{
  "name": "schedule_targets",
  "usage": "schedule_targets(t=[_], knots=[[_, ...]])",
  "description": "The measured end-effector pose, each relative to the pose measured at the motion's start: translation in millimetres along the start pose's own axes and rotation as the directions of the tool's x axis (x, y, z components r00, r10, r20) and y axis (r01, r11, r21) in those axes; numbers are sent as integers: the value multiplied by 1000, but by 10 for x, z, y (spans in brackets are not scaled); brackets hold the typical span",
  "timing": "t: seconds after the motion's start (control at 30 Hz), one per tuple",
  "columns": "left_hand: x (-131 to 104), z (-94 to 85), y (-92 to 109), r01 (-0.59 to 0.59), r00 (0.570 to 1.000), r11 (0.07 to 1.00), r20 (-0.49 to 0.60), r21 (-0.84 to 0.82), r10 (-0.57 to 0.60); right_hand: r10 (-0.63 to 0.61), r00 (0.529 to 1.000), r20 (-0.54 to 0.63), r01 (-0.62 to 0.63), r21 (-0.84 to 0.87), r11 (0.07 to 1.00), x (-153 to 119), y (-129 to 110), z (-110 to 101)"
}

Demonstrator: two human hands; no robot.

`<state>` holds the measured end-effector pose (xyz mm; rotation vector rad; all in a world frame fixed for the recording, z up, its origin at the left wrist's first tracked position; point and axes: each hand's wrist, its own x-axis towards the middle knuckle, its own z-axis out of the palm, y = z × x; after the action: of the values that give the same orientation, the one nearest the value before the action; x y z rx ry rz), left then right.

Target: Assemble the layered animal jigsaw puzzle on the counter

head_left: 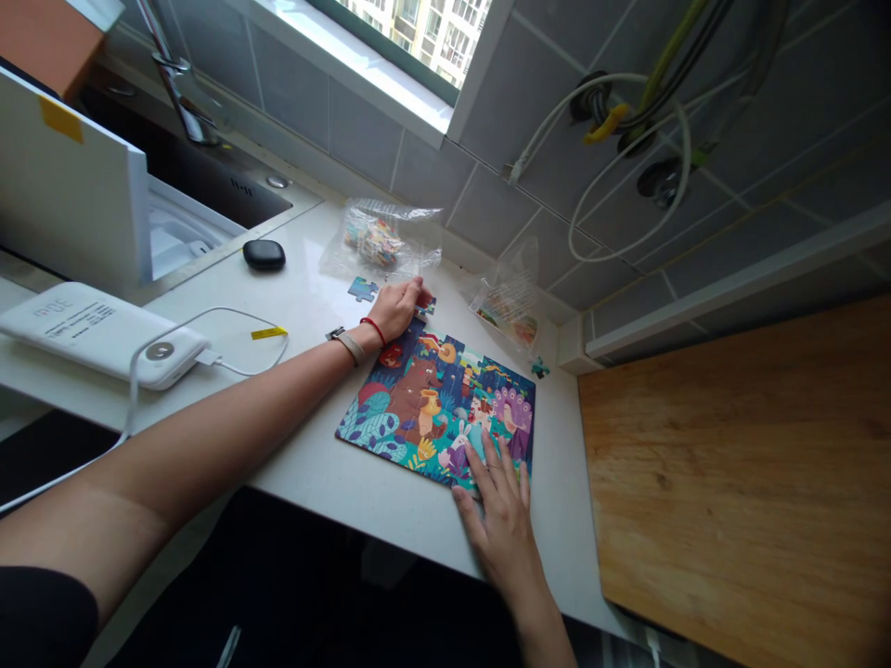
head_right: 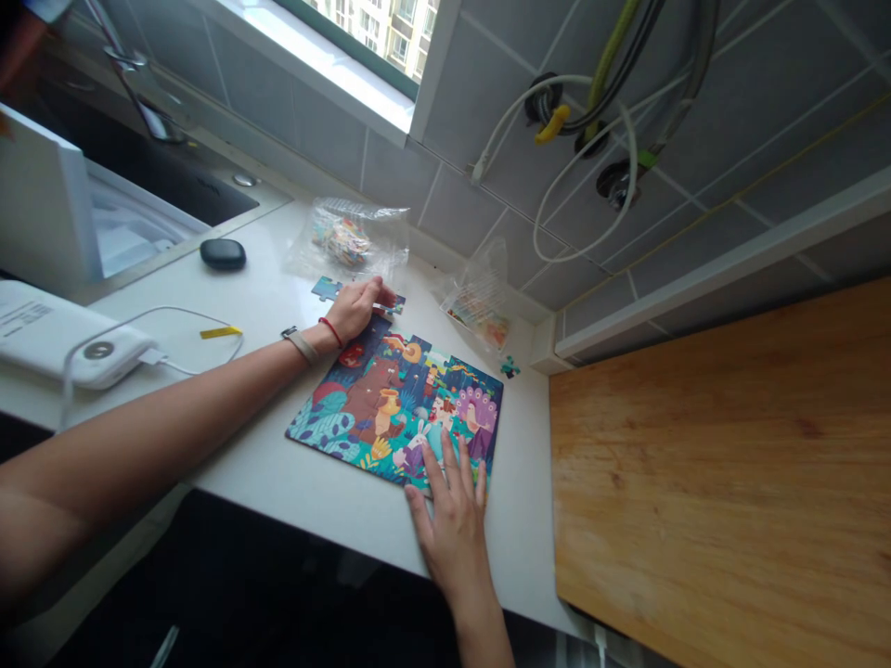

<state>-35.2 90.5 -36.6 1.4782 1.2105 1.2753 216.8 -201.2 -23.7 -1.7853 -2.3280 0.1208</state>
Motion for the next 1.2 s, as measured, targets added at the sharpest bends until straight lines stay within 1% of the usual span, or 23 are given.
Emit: schedule_targets(t=[0.07,0.13,0.2,0.27,0.33,0.4,0.47,0.53,0.6,0.67,0.73,0.8,0.83,0.9,0.97,1.07,1.2], knots=[[27,-10,17,126,989,969,-52,-212,-140,5,1000,-11,-5,9,1000,8,-9,0],[51,-21,38,206,970,916,-53,-344,-238,6,1000,-26,-6,18,1000,9,-17,2],[67,-29,56,241,958,889,-52,-388,-283,2,1000,-30,-1,29,1000,5,-16,4],[70,-32,67,238,957,891,-62,-386,-283,1,999,-37,1,59,998,8,2,-7],[64,-31,69,212,964,908,-77,-361,-256,20,997,-79,-10,120,993,40,45,-40],[55,-33,60,171,974,935,-88,-311,-207,73,986,-150,-40,209,977,127,114,-106],[49,-41,41,118,986,965,-90,-236,-143,147,964,-220,-75,304,950,282,213,-199],[48,-52,16,65,993,984,-86,-165,-80,207,939,-276,-91,380,921,503,347,-295],[53,-59,-11,21,996,993,-83,-118,-31,252,914,-317,-99,427,899,770,529,-359],[56,-60,-35,-14,996,996,-84,-89,7,287,882,-374,-87,470,878,1050,764,-367],[55,-57,-52,-49,996,997,-80,-62,44,325,851,-413,-96,485,869,1301,1028,-313],[49,-54,-59,-79,995,996,-67,-32,77,374,806,-459,-169,427,888,1481,1281,-215],[45,-53,-60,-92,994,996,-58,-16,91,389,792,-470,-192,413,890,1537,1390,-159],[37,-51,-57,-110,993,994,-42,15,111,404,781,-476,-215,402,890,1583,1559,-49],[31,-46,-51,-121,992,992,-23,43,122,404,792,-458,-221,401,889,1566,1666,37],[21,-35,-41,-144,990,985,7,94,144,399,812,-426,-225,403,887,1510,1756,109],[0,-38,-25,-185,983,964,28,192,183,433,796,-423,-254,415,874,1480,1832,142]])
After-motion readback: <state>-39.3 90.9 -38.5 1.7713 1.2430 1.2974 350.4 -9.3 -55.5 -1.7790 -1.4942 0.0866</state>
